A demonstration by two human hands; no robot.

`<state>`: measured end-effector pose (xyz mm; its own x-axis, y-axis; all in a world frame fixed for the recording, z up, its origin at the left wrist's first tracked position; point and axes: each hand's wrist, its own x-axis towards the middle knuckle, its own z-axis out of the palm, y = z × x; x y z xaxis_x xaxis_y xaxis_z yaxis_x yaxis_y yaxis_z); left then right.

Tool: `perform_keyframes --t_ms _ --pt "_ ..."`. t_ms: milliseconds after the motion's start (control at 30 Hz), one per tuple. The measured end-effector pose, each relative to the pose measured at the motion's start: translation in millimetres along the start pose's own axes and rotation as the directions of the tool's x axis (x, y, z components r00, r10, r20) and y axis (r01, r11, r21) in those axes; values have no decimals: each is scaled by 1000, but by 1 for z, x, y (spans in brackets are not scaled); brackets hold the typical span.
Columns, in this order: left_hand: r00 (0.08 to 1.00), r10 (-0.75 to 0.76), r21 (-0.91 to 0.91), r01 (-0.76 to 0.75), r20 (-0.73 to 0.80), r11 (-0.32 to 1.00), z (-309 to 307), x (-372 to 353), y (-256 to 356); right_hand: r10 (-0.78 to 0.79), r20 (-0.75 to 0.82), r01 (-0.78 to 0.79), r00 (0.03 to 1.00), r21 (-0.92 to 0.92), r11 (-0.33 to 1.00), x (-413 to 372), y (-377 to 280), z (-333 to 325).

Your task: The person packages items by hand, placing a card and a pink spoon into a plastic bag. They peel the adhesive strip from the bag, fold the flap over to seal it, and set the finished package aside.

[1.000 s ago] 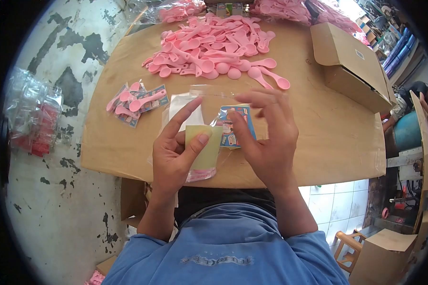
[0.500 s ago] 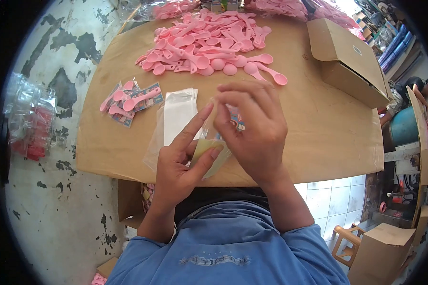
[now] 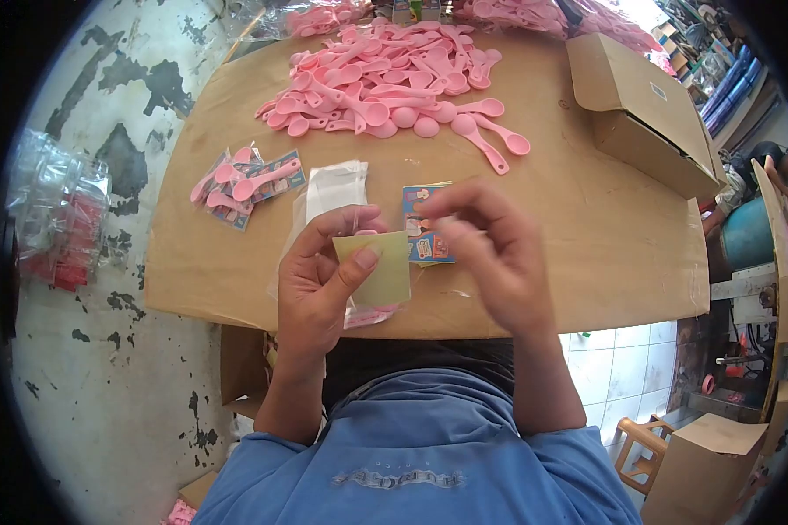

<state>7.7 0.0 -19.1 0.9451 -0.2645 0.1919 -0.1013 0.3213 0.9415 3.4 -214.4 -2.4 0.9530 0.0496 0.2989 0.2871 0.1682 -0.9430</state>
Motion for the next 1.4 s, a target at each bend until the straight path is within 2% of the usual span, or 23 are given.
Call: perform_keyframes --t_ms 33,100,133,233,333,400,533,633,733,833,933,1033,1067,1233,1333,1400 --pt "1000 4 -9 -3 20 1000 -1 1 -1 42 8 -41 999 -56 998 0 0 13" --pt "1000 6 -50 -5 22 999 0 2 1 36 72 -27 997 -116 993 1 13 20" --pt "1000 7 -70 -6 20 998 0 3 4 83 48 -81 995 -47 996 0 18 20" --pt "994 -88 -30 86 -64 996 -3 2 17 112 38 -114 993 58 992 5 15 21" --pt "993 -58 74 66 -106 995 -10 3 13 116 73 -123 991 100 987 9 15 18" --pt "995 -12 65 18 -97 998 -11 2 12 115 88 -127 989 138 982 9 13 18" --pt "993 99 13 -99 -66 995 -17 1 5 -62 172 46 983 91 995 13 18 11" --pt "990 137 36 -136 -26 990 -25 1 1 -97 206 115 974 -81 990 13 9 7" --pt "999 49 -160 -51 -19 986 -19 2 9 -145 237 178 961 -123 976 12 2 3" --pt "993 104 -22 -103 49 994 -25 -2 2 -115 248 157 962 -157 975 10 -9 6" --pt "1000 -5 -40 4 -19 999 -10 -2 5 -133 237 185 962 -210 960 4 4 5" --pt "995 -22 -29 25 99 999 -10 -1 13 -176 88 181 980 -60 982 -2 7 18" --pt "990 -52 3 53 133 999 -10 -2 16 -170 103 175 980 -37 984 -2 6 18" --pt "990 -22 124 5 141 992 -15 -4 20 -192 122 191 974 16 981 0 5 18" --pt "993 3 198 -26 115 980 -21 -2 22 -229 90 239 969 -115 964 4 8 16" --pt "992 57 302 -89 112 949 -23 1 25 -205 43 206 978 -19 978 10 7 13"
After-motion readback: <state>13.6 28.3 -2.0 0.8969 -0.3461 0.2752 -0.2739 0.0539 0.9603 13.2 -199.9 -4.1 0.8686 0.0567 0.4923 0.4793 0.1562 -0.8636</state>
